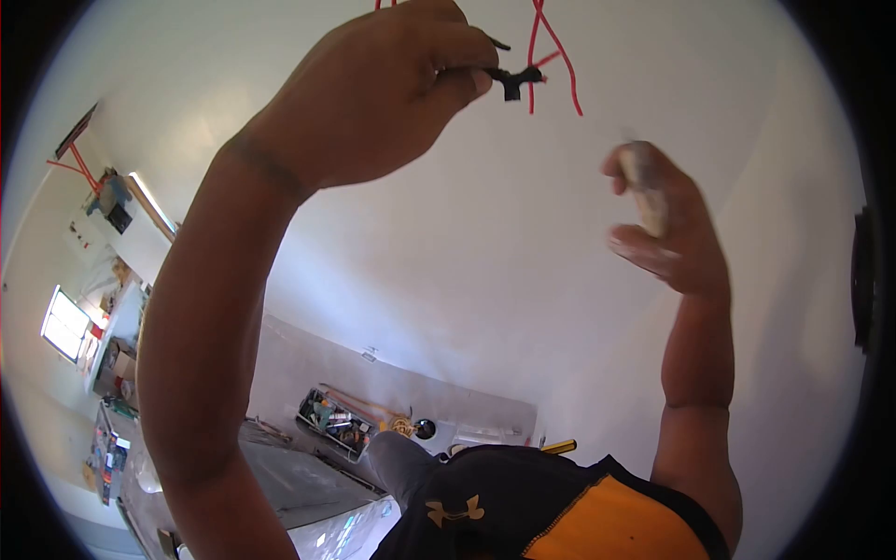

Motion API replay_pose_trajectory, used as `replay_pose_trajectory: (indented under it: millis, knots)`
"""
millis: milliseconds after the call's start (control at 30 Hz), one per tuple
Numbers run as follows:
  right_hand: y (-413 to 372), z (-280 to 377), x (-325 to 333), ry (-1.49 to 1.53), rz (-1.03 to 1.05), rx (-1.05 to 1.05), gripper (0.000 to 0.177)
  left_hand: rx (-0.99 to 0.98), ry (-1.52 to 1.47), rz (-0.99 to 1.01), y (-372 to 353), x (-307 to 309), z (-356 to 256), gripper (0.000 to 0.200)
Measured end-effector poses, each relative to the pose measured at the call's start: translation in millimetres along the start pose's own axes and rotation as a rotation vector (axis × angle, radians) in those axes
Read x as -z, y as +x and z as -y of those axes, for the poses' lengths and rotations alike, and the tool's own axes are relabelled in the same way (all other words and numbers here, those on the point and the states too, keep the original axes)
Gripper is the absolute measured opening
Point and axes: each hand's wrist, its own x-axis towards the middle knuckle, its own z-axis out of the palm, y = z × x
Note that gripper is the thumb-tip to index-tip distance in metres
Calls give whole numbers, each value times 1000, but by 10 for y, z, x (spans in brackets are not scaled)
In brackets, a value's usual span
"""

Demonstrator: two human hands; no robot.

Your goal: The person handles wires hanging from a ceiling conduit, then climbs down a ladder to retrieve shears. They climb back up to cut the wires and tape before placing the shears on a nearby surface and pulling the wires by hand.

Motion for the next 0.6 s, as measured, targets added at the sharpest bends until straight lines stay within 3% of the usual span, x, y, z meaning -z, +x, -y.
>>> replay_pose_trajectory:
  millis: [33, 100, 133, 200, 233, 300, 600]
  knots:
    - [-20, 92, 108, 102, -69, 26, 46, 28, -22, -35, -15, 13, -6, 7]
    - [56, 202, 363, -240, -162, 106, 54, -20, -31, -54, -38, -16, 18, 6]
    - [125, 128, 398, -250, -178, 114, 54, -63, -43, -75, -38, -61, 11, 6]
    - [335, -21, 469, -566, -259, 380, 58, -86, -27, -89, -36, -126, -32, 5]
    - [394, 4, 512, -578, -270, 388, 58, -88, -20, -97, -44, -163, -60, 5]
    - [483, 85, 500, -660, -43, 331, 60, -78, -32, -120, -59, -240, -105, 5]
    - [567, 59, 431, -588, 113, 359, 57, -58, -80, -109, -81, -339, -171, 7]
